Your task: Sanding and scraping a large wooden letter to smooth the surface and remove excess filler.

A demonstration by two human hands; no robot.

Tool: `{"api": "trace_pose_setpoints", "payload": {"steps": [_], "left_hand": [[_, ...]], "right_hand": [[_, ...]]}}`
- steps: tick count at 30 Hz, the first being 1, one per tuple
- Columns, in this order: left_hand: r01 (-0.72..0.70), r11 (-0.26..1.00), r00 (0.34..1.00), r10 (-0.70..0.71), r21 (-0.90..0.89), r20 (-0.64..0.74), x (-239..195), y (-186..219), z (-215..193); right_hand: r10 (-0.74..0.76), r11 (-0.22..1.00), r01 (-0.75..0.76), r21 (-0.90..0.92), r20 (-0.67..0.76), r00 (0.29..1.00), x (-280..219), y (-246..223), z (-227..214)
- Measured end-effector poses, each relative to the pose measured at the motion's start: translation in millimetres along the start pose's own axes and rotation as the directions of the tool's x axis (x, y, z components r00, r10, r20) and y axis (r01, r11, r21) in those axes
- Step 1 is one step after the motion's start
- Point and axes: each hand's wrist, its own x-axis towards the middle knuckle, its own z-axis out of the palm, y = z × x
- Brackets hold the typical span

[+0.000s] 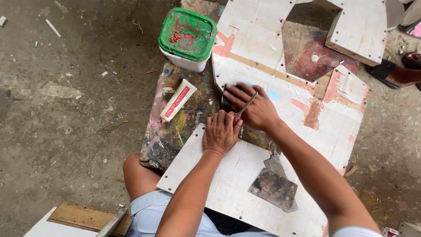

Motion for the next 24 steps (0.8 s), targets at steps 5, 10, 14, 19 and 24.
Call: {"api": "trace_pose_setpoints", "payload": {"steps": [5,10,14,19,24], "left_hand": [[0.011,1.0,1.0,-0.011,-0.003,0.012,-4.1,0.7,0.2],[0.013,1.0,1.0,-0.013,-0.011,0.023,-3.2,0.7,3.8],[0.031,0.999,0.997,-0.029,-0.016,0.066,-5.0,0.2,4.0],[0.018,1.0,1.0,-0.018,0.006,0.01,1.9,1.4,0.9],[0.014,1.0,0.999,-0.014,0.012,-0.03,6.0,5.8,-6.3]], "right_hand": [[0.013,0.998,-0.017,-0.061,-0.077,0.997,13.2,-1.9,14.3],[0.02,0.999,-0.026,-0.042,-0.143,0.99,25.4,16.9,20.4],[-0.074,0.996,0.079,0.034,-0.129,0.989,45.9,18.0,13.4],[-0.036,0.999,0.03,-0.042,-0.142,0.989,73.6,37.2,28.7],[0.237,0.971,-0.233,-0.059,0.067,0.969,102.4,67.5,44.2]]}}
